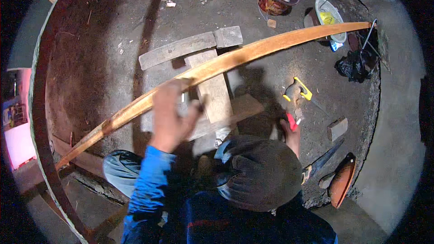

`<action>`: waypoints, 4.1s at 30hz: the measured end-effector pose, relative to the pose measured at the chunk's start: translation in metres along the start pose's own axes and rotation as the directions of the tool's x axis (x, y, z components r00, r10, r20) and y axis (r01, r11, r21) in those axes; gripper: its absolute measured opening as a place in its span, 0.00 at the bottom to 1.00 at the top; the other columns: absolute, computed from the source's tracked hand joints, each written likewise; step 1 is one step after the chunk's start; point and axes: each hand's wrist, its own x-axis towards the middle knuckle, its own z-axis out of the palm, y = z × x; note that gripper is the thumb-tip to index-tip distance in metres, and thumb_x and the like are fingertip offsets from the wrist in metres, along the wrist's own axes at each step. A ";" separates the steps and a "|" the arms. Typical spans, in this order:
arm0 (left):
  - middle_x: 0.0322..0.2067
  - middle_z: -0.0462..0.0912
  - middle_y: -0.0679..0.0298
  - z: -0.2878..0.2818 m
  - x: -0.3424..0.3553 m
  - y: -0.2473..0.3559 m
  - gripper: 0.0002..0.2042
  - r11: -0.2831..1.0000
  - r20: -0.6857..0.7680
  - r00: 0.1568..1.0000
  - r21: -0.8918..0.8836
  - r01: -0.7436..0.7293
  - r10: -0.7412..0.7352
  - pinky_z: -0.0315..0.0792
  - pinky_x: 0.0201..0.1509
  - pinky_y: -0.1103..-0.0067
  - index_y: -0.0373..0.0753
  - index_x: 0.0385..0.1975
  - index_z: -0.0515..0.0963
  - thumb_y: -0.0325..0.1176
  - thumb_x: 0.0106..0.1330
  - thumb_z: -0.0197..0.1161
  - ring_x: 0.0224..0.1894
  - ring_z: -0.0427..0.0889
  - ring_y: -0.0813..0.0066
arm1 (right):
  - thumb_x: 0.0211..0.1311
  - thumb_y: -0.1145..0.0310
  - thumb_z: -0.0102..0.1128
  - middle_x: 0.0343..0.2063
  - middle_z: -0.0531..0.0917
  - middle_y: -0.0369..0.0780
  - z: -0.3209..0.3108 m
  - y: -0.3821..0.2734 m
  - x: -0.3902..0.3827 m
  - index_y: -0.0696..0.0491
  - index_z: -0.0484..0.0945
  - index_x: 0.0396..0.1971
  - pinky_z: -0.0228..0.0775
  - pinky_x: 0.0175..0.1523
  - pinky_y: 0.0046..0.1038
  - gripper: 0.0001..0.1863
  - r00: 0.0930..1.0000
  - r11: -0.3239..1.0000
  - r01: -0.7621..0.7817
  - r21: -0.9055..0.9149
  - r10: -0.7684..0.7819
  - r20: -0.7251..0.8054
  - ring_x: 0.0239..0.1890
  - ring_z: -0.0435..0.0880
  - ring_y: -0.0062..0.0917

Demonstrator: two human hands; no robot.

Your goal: Measuring and sawing a wooden board in a renovation area.

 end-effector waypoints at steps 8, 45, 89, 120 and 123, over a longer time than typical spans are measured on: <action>0.45 0.78 0.48 -0.071 -0.025 -0.130 0.35 0.904 0.446 0.814 0.371 0.210 -0.372 0.70 0.52 0.61 0.41 0.56 0.67 0.46 0.47 0.72 0.49 0.76 0.47 | 0.51 0.64 0.70 0.34 0.83 0.43 -0.042 0.035 0.012 0.56 0.80 0.38 0.71 0.45 0.33 0.16 0.971 0.772 0.189 -0.607 -0.238 -0.001 0.35 0.81 0.34; 0.30 0.82 0.48 -0.066 0.032 -0.094 0.18 0.909 0.311 0.899 0.374 0.183 -0.309 0.75 0.41 0.60 0.40 0.33 0.79 0.44 0.44 0.68 0.36 0.82 0.50 | 0.68 0.58 0.51 0.54 0.75 0.44 0.316 -0.064 0.121 0.56 0.67 0.58 0.62 0.65 0.32 0.24 0.339 0.963 0.136 0.231 -0.264 0.903 0.56 0.73 0.30; 0.33 0.79 0.41 -0.088 0.089 -0.225 0.32 0.957 0.238 0.969 0.291 0.000 -0.073 0.74 0.44 0.64 0.33 0.54 0.68 0.29 0.45 0.71 0.38 0.78 0.41 | 0.63 0.63 0.59 0.10 0.56 0.23 0.196 -0.150 0.095 0.41 0.64 0.21 0.40 0.14 0.19 0.14 0.942 0.898 0.105 0.428 -0.228 0.247 0.09 0.51 0.09; 0.55 0.74 0.51 -0.187 -0.012 -0.310 0.32 0.874 0.140 0.942 0.435 0.219 -0.306 0.68 0.59 0.63 0.42 0.61 0.65 0.32 0.52 0.65 0.55 0.74 0.49 | 0.62 0.57 0.61 0.15 0.64 0.28 0.212 -0.190 0.157 0.49 0.71 0.30 0.41 0.13 0.17 0.13 0.931 0.862 0.135 0.488 -0.279 0.234 0.10 0.52 0.11; 0.58 0.71 0.55 -0.171 0.002 -0.285 0.37 0.686 0.074 0.950 0.709 0.164 -0.304 0.67 0.59 0.59 0.44 0.63 0.61 0.32 0.50 0.67 0.57 0.72 0.51 | 0.62 0.59 0.61 0.15 0.64 0.27 0.197 -0.188 0.158 0.47 0.72 0.32 0.43 0.13 0.17 0.10 0.947 0.862 0.109 0.495 -0.241 0.211 0.10 0.53 0.11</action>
